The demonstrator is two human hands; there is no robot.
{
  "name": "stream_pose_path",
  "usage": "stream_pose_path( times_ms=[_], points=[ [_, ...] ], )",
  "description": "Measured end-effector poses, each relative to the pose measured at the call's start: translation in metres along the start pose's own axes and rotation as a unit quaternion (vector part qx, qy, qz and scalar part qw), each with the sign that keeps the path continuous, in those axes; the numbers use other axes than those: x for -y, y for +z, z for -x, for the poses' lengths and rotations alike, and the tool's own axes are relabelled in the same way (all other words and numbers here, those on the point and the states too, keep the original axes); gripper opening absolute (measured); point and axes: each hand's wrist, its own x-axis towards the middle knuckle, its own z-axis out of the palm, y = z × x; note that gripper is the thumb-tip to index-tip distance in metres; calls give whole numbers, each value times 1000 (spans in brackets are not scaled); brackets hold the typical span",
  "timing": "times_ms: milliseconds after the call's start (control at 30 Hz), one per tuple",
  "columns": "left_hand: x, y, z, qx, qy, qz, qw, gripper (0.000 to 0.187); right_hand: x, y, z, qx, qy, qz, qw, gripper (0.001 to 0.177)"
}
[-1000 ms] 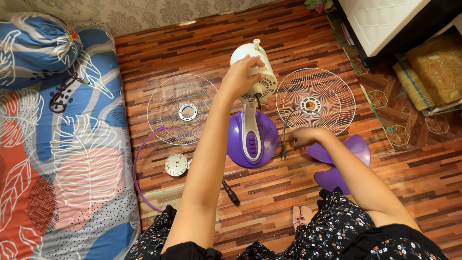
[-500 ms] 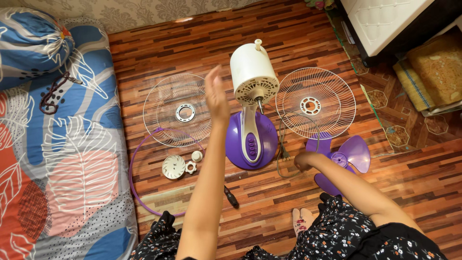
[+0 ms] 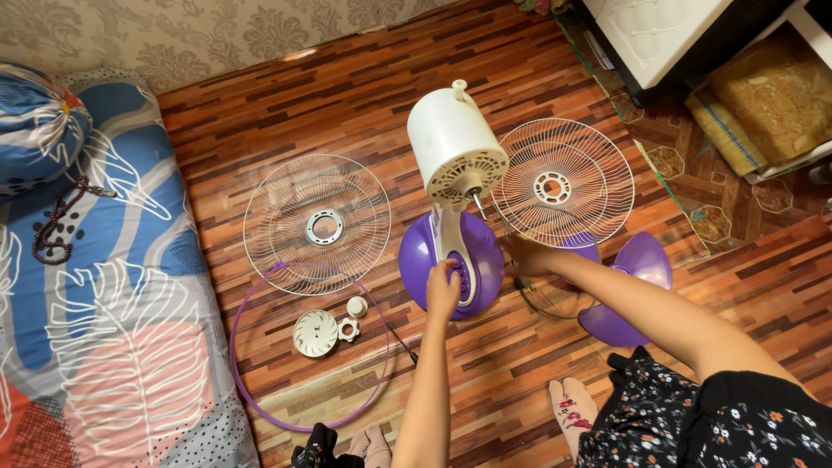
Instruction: The person disassembles a purple electric fan by removing the front grille, fan blades, and rear grille. They place the removed parts on the floor and then flip the fan base to remove the oscillation knob.
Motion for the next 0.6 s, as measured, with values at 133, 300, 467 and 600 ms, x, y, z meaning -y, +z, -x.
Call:
stream_pose_path(
  times_ms=[133, 300, 467, 600],
  points=[
    [8, 1, 8, 40, -38, -32, 998, 28, 37, -31, -35, -176, -142, 28, 974, 82],
    [13, -11, 18, 60, -92, -51, 993, 30, 52, -41, -80, -192, -188, -205, 941, 74],
    [33, -21, 34, 70, -153, -52, 984, 33, 40, -32, -127, -245, -220, -209, 921, 57],
    [58, -26, 45, 81, -237, -61, 966, 37, 29, -24, -137, -237, -238, -155, 929, 48]
  ],
)
